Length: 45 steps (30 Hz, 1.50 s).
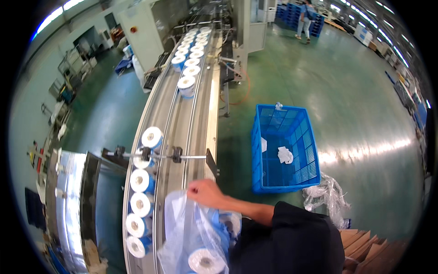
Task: The person unpacks a multi-pack of toilet paper rolls and places them one by one onto a moving conveyor belt. The person handles the plastic packaging and the rolls directly with their hands.
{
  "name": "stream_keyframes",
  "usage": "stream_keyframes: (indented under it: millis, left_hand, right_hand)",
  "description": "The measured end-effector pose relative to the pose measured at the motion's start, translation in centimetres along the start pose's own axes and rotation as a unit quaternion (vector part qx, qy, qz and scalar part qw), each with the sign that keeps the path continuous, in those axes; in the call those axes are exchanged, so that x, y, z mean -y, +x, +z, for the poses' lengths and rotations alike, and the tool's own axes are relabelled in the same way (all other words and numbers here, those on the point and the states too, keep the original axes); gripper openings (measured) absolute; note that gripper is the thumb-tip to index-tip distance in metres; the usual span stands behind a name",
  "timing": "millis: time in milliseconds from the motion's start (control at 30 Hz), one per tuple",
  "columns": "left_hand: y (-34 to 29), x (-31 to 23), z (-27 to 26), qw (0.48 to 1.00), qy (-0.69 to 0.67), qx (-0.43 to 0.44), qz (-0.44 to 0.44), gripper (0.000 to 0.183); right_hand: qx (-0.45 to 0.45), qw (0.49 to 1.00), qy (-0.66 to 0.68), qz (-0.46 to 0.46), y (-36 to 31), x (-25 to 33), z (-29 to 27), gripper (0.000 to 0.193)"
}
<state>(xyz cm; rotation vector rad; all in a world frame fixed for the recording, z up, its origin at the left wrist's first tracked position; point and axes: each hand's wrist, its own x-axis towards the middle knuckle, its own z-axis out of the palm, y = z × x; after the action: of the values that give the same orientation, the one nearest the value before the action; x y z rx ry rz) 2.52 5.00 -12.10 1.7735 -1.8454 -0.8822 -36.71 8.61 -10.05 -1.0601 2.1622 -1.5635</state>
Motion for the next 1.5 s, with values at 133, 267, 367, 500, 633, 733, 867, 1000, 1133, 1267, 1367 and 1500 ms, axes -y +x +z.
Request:
stream_keyframes:
  millis: [133, 267, 367, 500, 633, 733, 867, 1000, 1133, 1267, 1367, 1500]
  left_hand:
    - [-5.2, 6.4, -6.6, 0.996, 0.006, -0.059, -0.069, 0.048]
    - [-8.6, 8.1, -10.8, 0.983, 0.019, -0.123, -0.137, 0.050]
    - [-8.4, 8.4, -8.3, 0.950, -0.061, -0.293, -0.090, 0.053]
    - [-8.0, 12.9, -9.6, 0.894, -0.260, -0.264, -0.254, 0.051]
    - [-9.9, 16.7, -14.2, 0.936, -0.140, -0.206, -0.247, 0.037]
    - [-8.6, 5.1, -14.4, 0.915, 0.013, -0.401, -0.033, 0.021]
    - [-8.5, -1.6, -13.4, 0.956, 0.072, -0.135, 0.249, 0.042]
    - [-5.6, -8.7, -8.8, 0.927, 0.126, 0.103, 0.338, 0.077]
    - [-3.5, -8.5, -6.0, 0.913, 0.121, 0.163, 0.355, 0.099]
    - [-4.1, -9.9, -6.3, 0.906, 0.148, 0.206, 0.339, 0.115]
    - [-4.5, -9.6, -5.2, 0.928, 0.102, 0.200, 0.299, 0.112]
    - [-5.1, -10.0, -5.4, 0.953, 0.078, 0.170, 0.237, 0.111]
  right_hand:
    - [-0.028, 0.989, -0.148, -0.001, 0.7, -0.5, -5.8, 0.016]
    - [0.024, 0.972, -0.235, -0.005, -1.2, 4.6, -9.1, 0.024]
    - [0.096, 0.961, -0.213, -0.151, -4.1, 6.7, -7.4, 0.029]
    - [0.337, 0.909, -0.140, -0.202, -6.3, 8.1, -5.3, 0.040]
    - [0.390, 0.864, -0.210, -0.240, -6.7, 9.9, -5.4, 0.073]
    - [0.465, 0.825, -0.267, -0.180, -7.3, 11.8, -6.6, 0.103]
    - [0.518, 0.762, -0.240, -0.307, -9.1, 12.2, -4.6, 0.103]
    - [0.558, 0.757, -0.188, -0.285, -10.2, 12.7, -3.1, 0.102]
    - [0.523, 0.756, -0.214, -0.329, -11.2, 12.8, -4.3, 0.101]
    - [0.506, 0.766, -0.236, -0.320, -13.0, 11.7, -5.2, 0.101]
    - [0.490, 0.763, -0.261, -0.331, -13.1, 11.8, -5.1, 0.101]
    - [0.481, 0.756, -0.277, -0.346, -12.9, 12.3, -5.1, 0.101]
